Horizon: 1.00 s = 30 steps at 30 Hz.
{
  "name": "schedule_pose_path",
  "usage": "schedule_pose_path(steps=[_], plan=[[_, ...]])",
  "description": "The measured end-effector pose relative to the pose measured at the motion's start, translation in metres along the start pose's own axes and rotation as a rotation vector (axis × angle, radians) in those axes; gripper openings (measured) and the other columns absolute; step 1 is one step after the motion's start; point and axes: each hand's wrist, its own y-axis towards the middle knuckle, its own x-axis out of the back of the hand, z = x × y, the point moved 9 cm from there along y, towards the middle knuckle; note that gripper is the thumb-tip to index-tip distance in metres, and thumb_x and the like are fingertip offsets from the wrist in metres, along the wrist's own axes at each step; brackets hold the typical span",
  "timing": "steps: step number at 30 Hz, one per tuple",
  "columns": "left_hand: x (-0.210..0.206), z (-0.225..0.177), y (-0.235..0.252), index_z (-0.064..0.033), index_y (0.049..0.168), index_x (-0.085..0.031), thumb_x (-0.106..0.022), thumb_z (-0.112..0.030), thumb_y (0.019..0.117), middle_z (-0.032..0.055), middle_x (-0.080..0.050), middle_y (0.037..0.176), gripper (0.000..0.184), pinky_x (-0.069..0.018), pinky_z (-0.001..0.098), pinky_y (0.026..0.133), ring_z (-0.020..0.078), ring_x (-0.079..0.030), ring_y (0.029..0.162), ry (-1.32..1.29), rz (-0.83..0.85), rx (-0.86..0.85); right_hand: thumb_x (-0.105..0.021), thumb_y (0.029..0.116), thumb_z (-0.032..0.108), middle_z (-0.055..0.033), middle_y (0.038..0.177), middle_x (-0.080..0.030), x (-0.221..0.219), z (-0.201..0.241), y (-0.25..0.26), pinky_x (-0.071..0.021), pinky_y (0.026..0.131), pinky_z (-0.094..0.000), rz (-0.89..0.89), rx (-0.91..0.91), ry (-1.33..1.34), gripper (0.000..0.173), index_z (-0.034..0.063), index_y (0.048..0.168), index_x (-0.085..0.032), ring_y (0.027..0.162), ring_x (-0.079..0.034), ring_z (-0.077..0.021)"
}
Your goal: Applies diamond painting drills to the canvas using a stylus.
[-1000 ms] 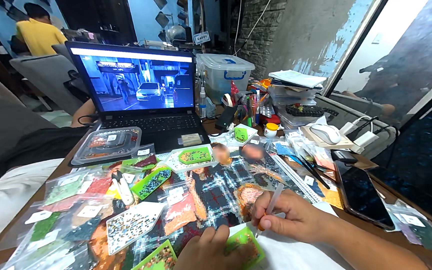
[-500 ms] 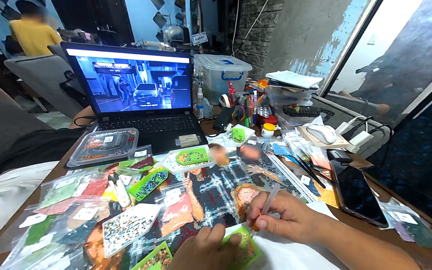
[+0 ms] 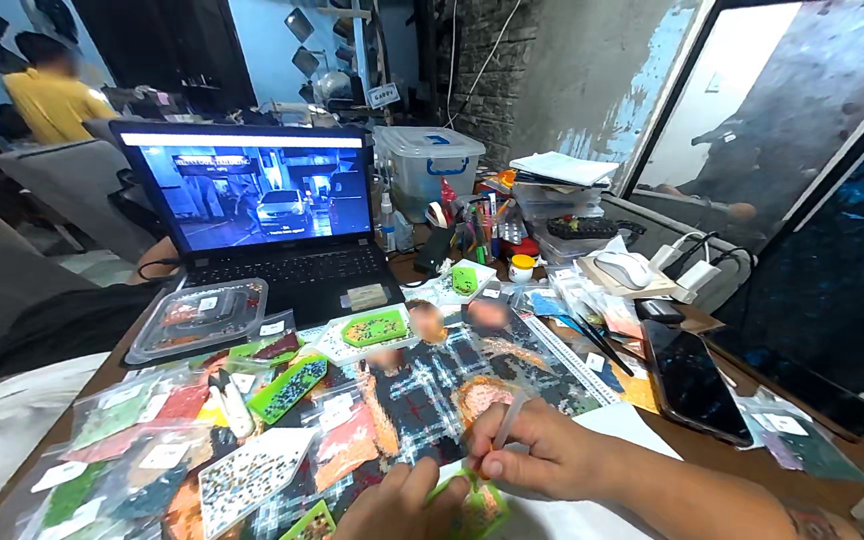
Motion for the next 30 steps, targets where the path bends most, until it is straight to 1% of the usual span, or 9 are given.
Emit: schedule_pose_path(steps=[2,6,11,14,19,25,30], plan=[[-0.0003,0.0006,0.0003,-0.0078,0.133,-0.069,-0.063,-0.022,0.0958,0.0249,-0.066,0.107,0.040,-0.0554,0.0536,0.067,0.0438,-0.066,0.090,-0.004,0.003,0.004,-0.050,0.1091,0.025,-0.0140,0.092,-0.069,-0.0024,-0.0005,0.0001,-0.0552,0.078,-0.0222,0.011,-0.005,0.001,0.030,-0.0039,0.107,-0.059,0.084,-0.067,-0.0093],[-0.0032,0.0033,0.0015,-0.0083,0.136,-0.067,-0.062,-0.022,0.0964,0.0262,-0.065,0.110,0.042,-0.0551,0.0558,0.071,0.0454,-0.065,0.093,-0.028,0.048,0.023,-0.050,0.1090,0.024,-0.0145,0.091,-0.068,-0.0029,-0.0008,0.0006,-0.0550,0.077,-0.0223,0.013,-0.012,-0.008,0.030,-0.0044,0.106,-0.060,0.082,-0.067,-0.0098],[-0.0036,0.0044,0.0015,-0.0088,0.136,-0.067,-0.062,-0.022,0.0960,0.0257,-0.065,0.110,0.043,-0.0548,0.0565,0.073,0.0453,-0.065,0.095,-0.043,0.060,0.039,-0.050,0.1088,0.022,-0.0146,0.089,-0.068,-0.0032,-0.0007,0.0021,-0.0546,0.075,-0.0230,0.017,-0.031,-0.028,0.029,-0.0046,0.105,-0.061,0.079,-0.066,-0.0107],[-0.0037,0.0042,0.0012,-0.0087,0.136,-0.068,-0.062,-0.022,0.0960,0.0255,-0.065,0.109,0.042,-0.0550,0.0560,0.073,0.0449,-0.065,0.094,-0.041,0.051,0.034,-0.050,0.1087,0.022,-0.0148,0.088,-0.067,-0.0036,-0.0003,0.0024,-0.0538,0.073,-0.0227,0.020,-0.029,-0.026,0.029,-0.0049,0.105,-0.061,0.078,-0.065,-0.0108],[-0.0038,0.0047,0.0012,-0.0092,0.136,-0.068,-0.063,-0.022,0.0959,0.0253,-0.065,0.109,0.042,-0.0549,0.0560,0.073,0.0447,-0.065,0.095,-0.040,0.048,0.039,-0.052,0.1079,0.021,-0.0151,0.088,-0.067,-0.0051,0.0001,0.0028,-0.0540,0.074,-0.0232,0.036,-0.033,-0.040,0.028,-0.0052,0.105,-0.061,0.078,-0.065,-0.0114],[-0.0029,0.0044,0.0005,-0.0078,0.134,-0.068,-0.063,-0.023,0.0960,0.0251,-0.064,0.108,0.041,-0.0546,0.0556,0.073,0.0443,-0.065,0.094,-0.040,0.045,0.033,-0.052,0.1077,0.020,-0.0156,0.087,-0.067,-0.0068,0.0029,0.0035,-0.0539,0.072,-0.0244,0.044,-0.026,-0.075,0.027,-0.0050,0.105,-0.061,0.076,-0.065,-0.0134],[-0.0024,0.0053,-0.0007,-0.0097,0.136,-0.068,-0.064,-0.022,0.0951,0.0246,-0.065,0.110,0.043,-0.0553,0.0564,0.074,0.0441,-0.065,0.096,-0.042,0.036,0.045,-0.051,0.1084,0.023,-0.0138,0.085,-0.067,-0.0041,-0.0018,0.0032,-0.0537,0.070,-0.0233,0.010,-0.048,-0.038,0.030,-0.0048,0.105,-0.061,0.074,-0.065,-0.0106]])
